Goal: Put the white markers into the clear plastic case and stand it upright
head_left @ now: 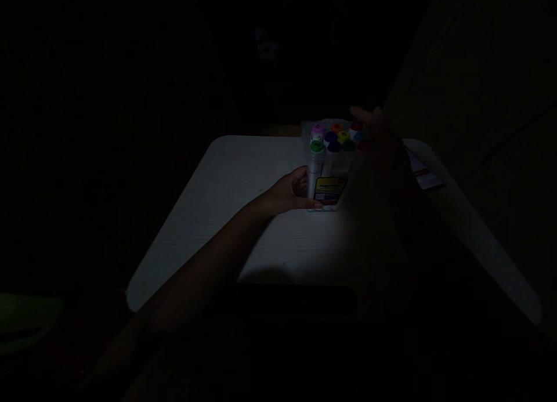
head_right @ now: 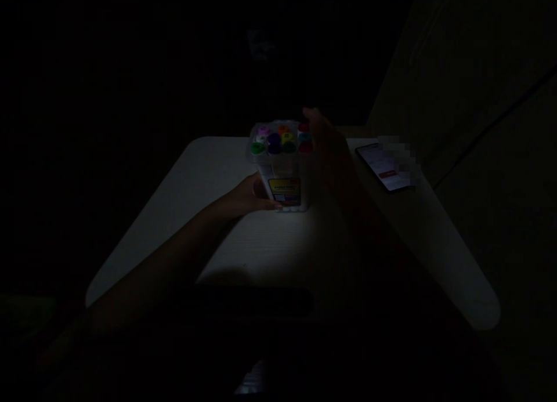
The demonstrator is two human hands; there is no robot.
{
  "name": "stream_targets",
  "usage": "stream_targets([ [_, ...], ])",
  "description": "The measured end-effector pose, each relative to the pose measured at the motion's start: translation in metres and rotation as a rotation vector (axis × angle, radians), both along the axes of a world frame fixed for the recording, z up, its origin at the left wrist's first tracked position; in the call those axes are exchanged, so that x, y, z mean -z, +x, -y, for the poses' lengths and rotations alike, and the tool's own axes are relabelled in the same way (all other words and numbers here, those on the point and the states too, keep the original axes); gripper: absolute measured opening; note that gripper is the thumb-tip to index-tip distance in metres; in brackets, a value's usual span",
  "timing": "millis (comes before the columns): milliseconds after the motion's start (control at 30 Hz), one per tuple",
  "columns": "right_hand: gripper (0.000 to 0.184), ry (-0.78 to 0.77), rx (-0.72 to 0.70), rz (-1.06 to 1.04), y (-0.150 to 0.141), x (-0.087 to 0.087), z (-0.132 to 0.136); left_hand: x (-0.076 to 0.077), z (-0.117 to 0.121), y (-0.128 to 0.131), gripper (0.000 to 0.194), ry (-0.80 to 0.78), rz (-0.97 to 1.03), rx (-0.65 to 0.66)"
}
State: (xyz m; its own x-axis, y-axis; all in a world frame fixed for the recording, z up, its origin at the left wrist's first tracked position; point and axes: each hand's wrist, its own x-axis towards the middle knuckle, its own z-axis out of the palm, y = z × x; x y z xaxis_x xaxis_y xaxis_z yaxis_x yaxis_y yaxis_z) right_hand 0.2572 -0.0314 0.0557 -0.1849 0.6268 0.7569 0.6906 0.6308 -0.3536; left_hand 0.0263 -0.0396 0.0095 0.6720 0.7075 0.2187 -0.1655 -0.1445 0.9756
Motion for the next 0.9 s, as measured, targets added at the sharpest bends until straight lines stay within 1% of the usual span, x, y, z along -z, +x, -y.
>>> stream_targets([
  [67, 0.048, 0.003, 0.063, -0.029, -0.018, -0.014, 0.023, 0.000, 0.000, 0.000, 0.067, 0.007, -0.006, -0.004],
  [133, 0.049, 0.121, 0.099, -0.037, -0.037, -0.028, 0.047, 0.000, 0.000, 0.000, 0.068, 0.009, -0.010, -0.011],
  [167, 0.048, 0.155, 0.079, 0.009, -0.045, -0.034, 0.058, -0.001, 0.001, 0.001, 0.067, 0.007, -0.012, -0.015],
  [200, 0.044, 0.152, 0.060, 0.084, -0.051, -0.039, 0.066, -0.001, 0.002, 0.001, 0.067, 0.005, -0.017, -0.016],
  [300, 0.039, 0.093, 0.030, 0.250, -0.056, -0.048, 0.074, -0.003, 0.004, 0.001, 0.066, -0.005, -0.025, -0.018],
  [400, 0.045, 0.057, 0.002, 0.270, -0.052, -0.049, 0.069, -0.004, 0.005, 0.001, 0.069, -0.008, -0.020, -0.016],
  [500, 0.039, 0.073, 0.002, 0.236, -0.050, -0.047, 0.064, -0.002, 0.004, 0.000, 0.072, 0.018, -0.040, -0.006],
  [600, 0.035, 0.086, 0.020, 0.196, -0.050, -0.044, 0.064, 0.002, 0.002, -0.002, 0.076, 0.080, -0.096, -0.013],
  [733, 0.036, 0.151, -0.014, 0.148, -0.047, -0.041, 0.066, 0.005, 0.001, -0.002, 0.071, 0.121, -0.161, -0.058],
  [833, 0.033, 0.216, -0.032, 0.104, -0.043, -0.036, 0.063, 0.008, 0.001, -0.001, 0.067, 0.099, -0.146, -0.089],
  [900, 0.033, 0.260, -0.018, 0.051, -0.041, -0.031, 0.060, 0.009, 0.001, -0.001, 0.066, 0.078, -0.141, -0.108],
])
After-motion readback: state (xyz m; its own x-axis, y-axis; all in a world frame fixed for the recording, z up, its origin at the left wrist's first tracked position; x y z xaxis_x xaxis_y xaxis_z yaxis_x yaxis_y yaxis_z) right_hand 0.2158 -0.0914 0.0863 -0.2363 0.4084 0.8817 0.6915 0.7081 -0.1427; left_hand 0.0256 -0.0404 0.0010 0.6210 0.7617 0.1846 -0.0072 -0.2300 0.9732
